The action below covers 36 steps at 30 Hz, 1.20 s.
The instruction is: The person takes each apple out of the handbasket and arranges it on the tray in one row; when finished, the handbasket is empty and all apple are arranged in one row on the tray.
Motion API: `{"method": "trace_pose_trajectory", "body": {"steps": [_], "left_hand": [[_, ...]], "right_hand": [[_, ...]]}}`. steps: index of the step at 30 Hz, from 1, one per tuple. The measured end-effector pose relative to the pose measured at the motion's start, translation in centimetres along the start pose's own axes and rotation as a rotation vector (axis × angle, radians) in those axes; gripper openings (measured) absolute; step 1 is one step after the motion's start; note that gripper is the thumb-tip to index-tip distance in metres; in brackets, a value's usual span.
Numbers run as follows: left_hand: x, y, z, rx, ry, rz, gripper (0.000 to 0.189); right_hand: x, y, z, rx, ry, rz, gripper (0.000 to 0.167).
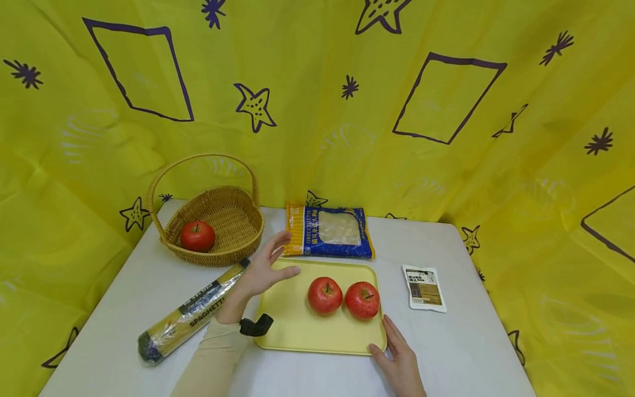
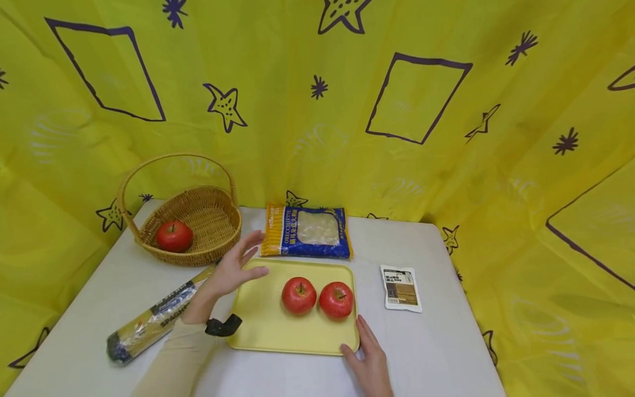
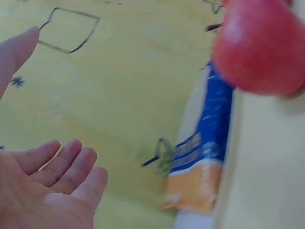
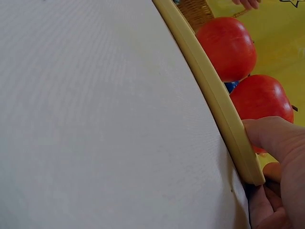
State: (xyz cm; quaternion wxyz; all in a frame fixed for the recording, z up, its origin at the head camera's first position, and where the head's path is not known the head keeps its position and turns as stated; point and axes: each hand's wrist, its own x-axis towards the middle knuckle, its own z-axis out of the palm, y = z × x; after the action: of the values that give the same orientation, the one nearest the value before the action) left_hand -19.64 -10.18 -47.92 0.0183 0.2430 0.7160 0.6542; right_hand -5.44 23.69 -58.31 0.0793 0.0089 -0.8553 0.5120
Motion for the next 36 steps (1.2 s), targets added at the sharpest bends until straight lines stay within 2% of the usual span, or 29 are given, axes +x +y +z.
{"method": "trace_pose_trajectory", "body": {"steps": [3,8,10,14,17,19,23,26,32,36], "left_hand": [[-0.5,1.4,-2.2,-0.032,0.067,0.059,0.082],[-1.3,3.0,-6.1,-0.01,0.188,0.135,0.081],[-1.6,3.4,-7.6,0.005,0.235,0.136,0.08],[-1.7,3.8,-10.4,-0.011,0.283,0.104,0.078],[-1.6,3.9,-12.2,-0.018,0.307,0.051,0.078],[-1.5,3.8,-13.5,0.009,0.322,-0.008,0.08],[-1.4,3.1,-16.0,0.144,0.335,-0.158,0.085],[-1.2,2.5,-17.6,0.226,0.327,-0.233,0.089],[-0.6,1.5,-19.3,0.321,0.289,-0.337,0.099],[-0.2,0.9,-20.1,0.465,0.225,-0.43,0.105]], "right_hand": [[0.0,0.1,0.1,0.011,0.007,-0.014,0.067],[0.0,0.2,0.2,0.013,0.017,-0.024,0.067],[0.0,0.1,0.1,0.004,0.014,-0.019,0.067],[0.0,0.0,-0.1,-0.012,0.009,-0.019,0.067],[0.0,-0.1,-0.1,-0.014,0.007,-0.029,0.066],[-0.1,-0.2,-0.1,-0.003,0.006,-0.029,0.066],[-0.1,-0.3,-0.1,0.003,-0.001,-0.023,0.066],[-0.1,-0.2,-0.1,-0.002,0.0,-0.023,0.066],[0.0,0.1,0.0,-0.016,0.006,-0.03,0.066],[0.0,0.2,0.0,-0.015,0.012,-0.04,0.066]]}}
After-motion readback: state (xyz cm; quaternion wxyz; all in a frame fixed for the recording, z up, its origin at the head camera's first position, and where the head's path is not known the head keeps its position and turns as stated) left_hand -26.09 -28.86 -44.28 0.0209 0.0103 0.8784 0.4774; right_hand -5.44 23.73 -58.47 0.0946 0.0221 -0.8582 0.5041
